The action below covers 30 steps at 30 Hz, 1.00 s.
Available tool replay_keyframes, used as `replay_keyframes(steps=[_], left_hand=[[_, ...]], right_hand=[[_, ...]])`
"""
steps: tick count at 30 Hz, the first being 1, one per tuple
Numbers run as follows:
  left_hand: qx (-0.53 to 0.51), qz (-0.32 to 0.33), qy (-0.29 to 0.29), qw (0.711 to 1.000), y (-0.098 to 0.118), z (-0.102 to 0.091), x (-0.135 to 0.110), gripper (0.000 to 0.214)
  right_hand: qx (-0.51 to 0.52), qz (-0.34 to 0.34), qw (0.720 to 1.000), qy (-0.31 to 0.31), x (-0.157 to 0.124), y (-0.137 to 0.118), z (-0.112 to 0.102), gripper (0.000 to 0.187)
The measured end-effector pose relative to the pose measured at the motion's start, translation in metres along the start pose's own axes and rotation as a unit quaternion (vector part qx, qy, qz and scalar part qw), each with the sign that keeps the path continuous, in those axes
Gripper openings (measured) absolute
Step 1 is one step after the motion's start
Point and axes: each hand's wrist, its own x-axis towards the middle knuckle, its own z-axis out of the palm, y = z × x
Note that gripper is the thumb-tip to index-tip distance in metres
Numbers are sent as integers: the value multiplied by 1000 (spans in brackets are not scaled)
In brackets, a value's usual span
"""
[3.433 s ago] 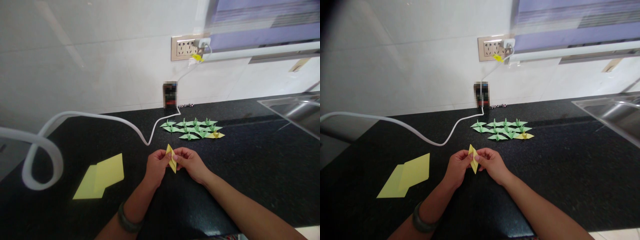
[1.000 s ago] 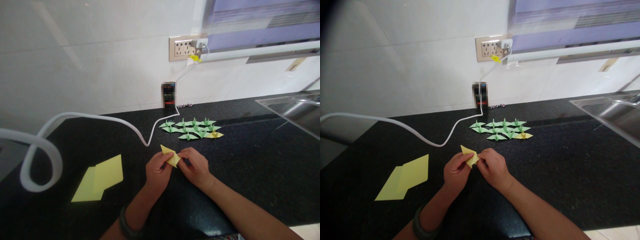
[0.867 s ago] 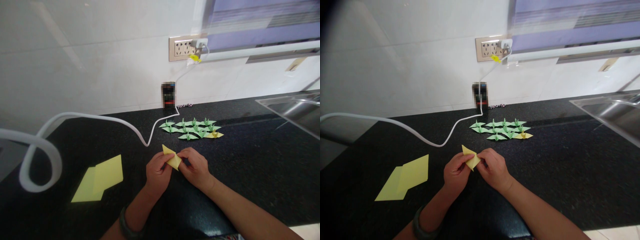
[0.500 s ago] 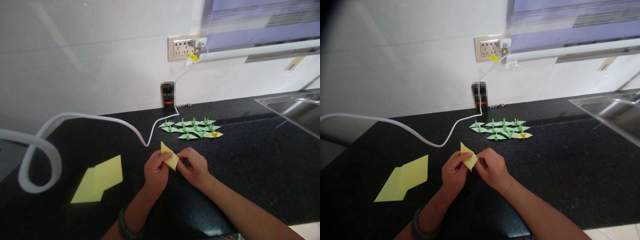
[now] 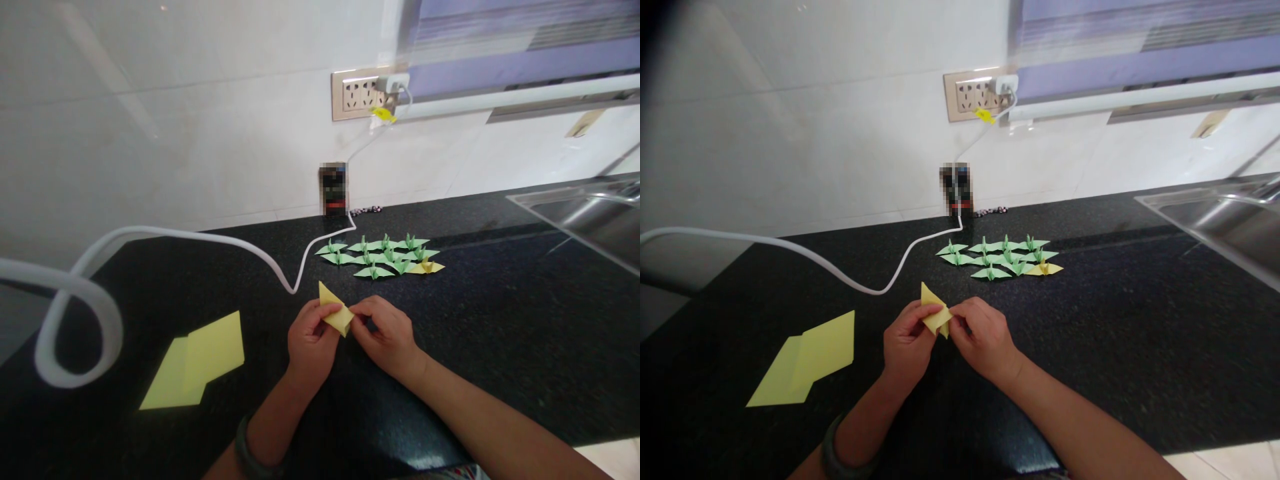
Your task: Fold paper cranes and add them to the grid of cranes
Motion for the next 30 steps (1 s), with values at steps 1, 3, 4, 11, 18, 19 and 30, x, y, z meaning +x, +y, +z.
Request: replay_keyframes(steps=[1,3,4,11,18,19,30], left_hand=[[4,0,-1,1000,0,0,0,22],[9,3,-4,1000,-1,-1,0,24],[10,5,-5,1000,-2,-1,0,24],[22,1,-9,1000,-1,0,-1,24],[21,-8,-7,1000,-1,0,-1,21],[19,-10,-6,1000,-1,0,-1,20],[2,-19,-11,1000,3,2,-2,18]], right_hand=[[4,3,1000,0,0,0,0,11],[10,12,1000,-2,1,-1,0,11],[12,15,1000,-4,1,-1,0,11],[-10,-11,1000,3,-1,0,2,11],[-15,-31,999,11,-1,1,3,13],[-17,-33,999,10,-1,1,3,13],[-48,-31,998,3,-1,0,4,10]])
